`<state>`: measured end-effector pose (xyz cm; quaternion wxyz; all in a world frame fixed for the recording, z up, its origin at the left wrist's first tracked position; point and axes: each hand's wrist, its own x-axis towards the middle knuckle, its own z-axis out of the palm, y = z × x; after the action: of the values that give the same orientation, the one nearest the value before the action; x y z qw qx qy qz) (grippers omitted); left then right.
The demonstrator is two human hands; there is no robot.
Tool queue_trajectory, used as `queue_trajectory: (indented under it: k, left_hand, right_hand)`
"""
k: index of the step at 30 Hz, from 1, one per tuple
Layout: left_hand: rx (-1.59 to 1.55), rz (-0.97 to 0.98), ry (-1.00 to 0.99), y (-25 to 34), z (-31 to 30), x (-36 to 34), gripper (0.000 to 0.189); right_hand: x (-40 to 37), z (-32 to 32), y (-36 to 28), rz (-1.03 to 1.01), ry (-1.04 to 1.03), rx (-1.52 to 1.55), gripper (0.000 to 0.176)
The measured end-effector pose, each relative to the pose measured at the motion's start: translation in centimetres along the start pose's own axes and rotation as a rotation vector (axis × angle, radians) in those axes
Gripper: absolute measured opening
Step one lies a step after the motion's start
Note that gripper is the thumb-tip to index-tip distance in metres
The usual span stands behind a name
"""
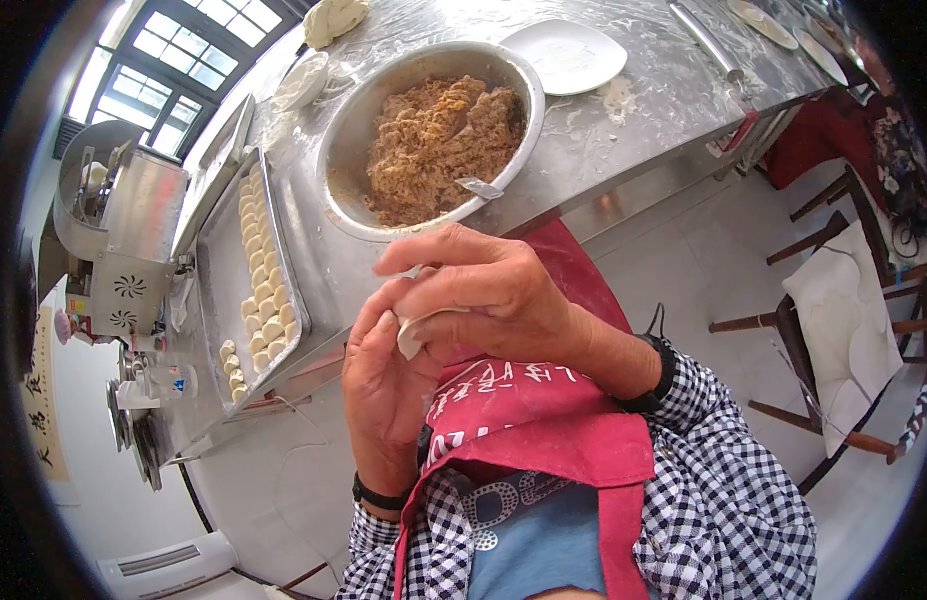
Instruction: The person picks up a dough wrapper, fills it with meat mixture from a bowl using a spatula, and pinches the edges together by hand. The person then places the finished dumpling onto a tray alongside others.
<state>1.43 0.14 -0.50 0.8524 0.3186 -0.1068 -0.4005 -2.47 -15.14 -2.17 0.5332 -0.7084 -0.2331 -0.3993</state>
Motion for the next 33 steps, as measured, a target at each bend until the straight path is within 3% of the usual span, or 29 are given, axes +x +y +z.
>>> queue_trajectory:
  k: [3, 5, 9, 11, 17, 23, 33]
  left_hand:
    - [-0.005, 0.003, -0.018, 0.1, 0.0, 0.1, 0.031]
    - [-0.061, -0.007, -0.029, -0.1, -0.8, 0.0, 0.033]
    - [-0.020, -0.014, -0.032, 0.1, -0.2, 0.1, 0.032]
    - [-0.016, 0.005, -0.044, 0.1, 0.2, 0.1, 0.032]
    - [-0.054, -0.010, -0.033, 0.0, -0.5, 0.1, 0.032]
    - [-0.021, 0.000, -0.020, 0.3, 0.2, 0.1, 0.031]
    - [0.010, -0.041, 0.032, 0.1, 0.7, 0.0, 0.034]
  right_hand:
    - [0.1, 0.1, -0.4, 0.153, 0.043, 0.096, 0.018]
    - [0.2, -0.1, 0.5, -0.038, -0.007, 0.039, 0.019]
    - [-0.1, 0.1, 0.4, -0.041, -0.013, 0.024, 0.021]
    - [0.0, 0.5, -0.6, 0.174, 0.058, 0.123, 0.021]
    - [-0.1, 0.0, 0.9, -0.044, -0.025, 0.020, 0.020]
    - [-0.2, 0.9, 0.0, 0.115, 0.070, 0.121, 0.019]
    - [-0.2, 0.3, 0.5, 0.036, 0.016, 0.063, 0.009]
